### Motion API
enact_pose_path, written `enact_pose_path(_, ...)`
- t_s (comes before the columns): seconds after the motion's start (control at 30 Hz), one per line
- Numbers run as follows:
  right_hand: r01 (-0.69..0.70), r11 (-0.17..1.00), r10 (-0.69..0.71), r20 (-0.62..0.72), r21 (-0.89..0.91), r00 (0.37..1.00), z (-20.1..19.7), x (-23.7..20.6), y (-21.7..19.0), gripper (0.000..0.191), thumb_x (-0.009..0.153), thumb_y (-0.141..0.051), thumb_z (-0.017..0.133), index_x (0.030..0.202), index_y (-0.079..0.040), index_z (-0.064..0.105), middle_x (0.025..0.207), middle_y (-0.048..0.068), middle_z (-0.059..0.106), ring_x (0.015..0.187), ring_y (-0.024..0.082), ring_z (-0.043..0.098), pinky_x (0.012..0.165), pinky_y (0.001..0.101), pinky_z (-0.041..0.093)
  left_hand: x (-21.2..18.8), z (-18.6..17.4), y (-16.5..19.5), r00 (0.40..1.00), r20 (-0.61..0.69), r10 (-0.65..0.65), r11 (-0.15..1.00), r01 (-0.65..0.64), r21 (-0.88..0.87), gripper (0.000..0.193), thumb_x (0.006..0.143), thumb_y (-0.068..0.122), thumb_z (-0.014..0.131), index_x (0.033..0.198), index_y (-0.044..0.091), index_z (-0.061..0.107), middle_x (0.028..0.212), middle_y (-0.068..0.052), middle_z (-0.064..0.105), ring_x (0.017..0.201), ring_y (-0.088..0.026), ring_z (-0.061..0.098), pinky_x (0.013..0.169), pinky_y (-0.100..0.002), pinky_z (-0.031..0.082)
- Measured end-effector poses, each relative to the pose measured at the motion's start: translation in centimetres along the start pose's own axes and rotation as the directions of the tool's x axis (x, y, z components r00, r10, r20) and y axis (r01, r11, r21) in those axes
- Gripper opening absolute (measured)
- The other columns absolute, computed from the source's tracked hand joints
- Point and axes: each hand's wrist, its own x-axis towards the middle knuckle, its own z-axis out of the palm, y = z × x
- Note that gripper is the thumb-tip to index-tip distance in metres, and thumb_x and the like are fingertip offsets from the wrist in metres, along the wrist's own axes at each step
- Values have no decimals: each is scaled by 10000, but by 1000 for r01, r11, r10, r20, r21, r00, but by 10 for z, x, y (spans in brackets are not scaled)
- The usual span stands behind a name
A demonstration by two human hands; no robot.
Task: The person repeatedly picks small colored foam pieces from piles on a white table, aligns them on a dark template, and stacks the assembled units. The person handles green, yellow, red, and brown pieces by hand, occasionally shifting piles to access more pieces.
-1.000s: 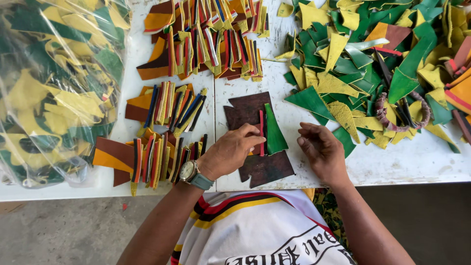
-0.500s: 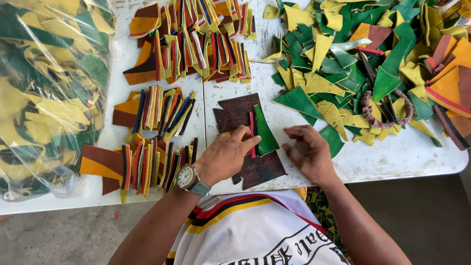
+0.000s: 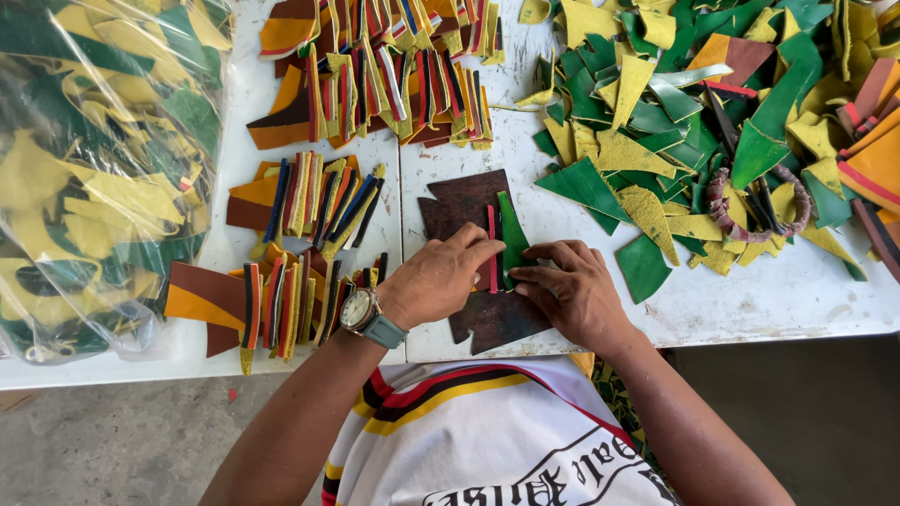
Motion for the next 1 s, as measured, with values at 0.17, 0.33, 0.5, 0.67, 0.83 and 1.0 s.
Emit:
enact_pose_path(0.17,30,999,-31,-28,-19,999,2,1,-3,221,856,-211,757,1070,-166,793,1180,29,700,1117,278,598,919,403,451,-4,5,0,1000,-6,-22,1000,22,-3,485,896,40,648,1374,22,570,1296,-152,543,941,-360,706,834,-454,585)
enact_pose_path(0.33,122,992,-124,-56,-40,991,1,2,-2,209,835,-157,739,1040,-139,771,1153,30,711,1084,277,617,910,399,471,0,4,2,1000,10,-29,998,29,52,507,866,7,616,1371,48,582,1292,-158,550,933,-395,691,830,-498,558)
enact_pose_path(0.5,204,977,-204,22,-59,979,-9,8,12,235,847,-136,696,1075,-125,750,1145,36,697,984,240,622,852,370,529,0,-2,8,995,-95,22,1000,-22,3,503,866,30,626,1363,8,548,1294,-182,553,961,-437,669,811,-533,531)
enact_pose_path(0.67,272,937,-263,69,-219,962,-45,11,43,249,870,-134,643,1098,-105,738,1114,32,664,991,245,620,836,363,527,1,-8,17,995,21,-101,995,101,-11,510,868,-21,575,1370,66,552,1359,-165,530,946,-430,669,840,-540,522)
enact_pose_path(0.83,179,912,-189,9,-370,982,-81,-11,59,225,855,-156,664,1054,-113,760,1142,22,688,1007,255,618,890,380,478,7,-11,26,992,51,-120,992,121,-29,481,887,52,620,1363,76,556,1344,-156,528,967,-440,662,841,-537,521)
enact_pose_path(1.0,51,960,-100,-168,-274,981,-111,-17,66,250,841,-224,745,1059,-105,768,1134,75,736,1009,257,665,867,379,516,7,-13,30,985,96,-145,989,147,-19,478,897,52,608,1370,82,544,1340,-136,531,989,-416,677,866,-527,526)
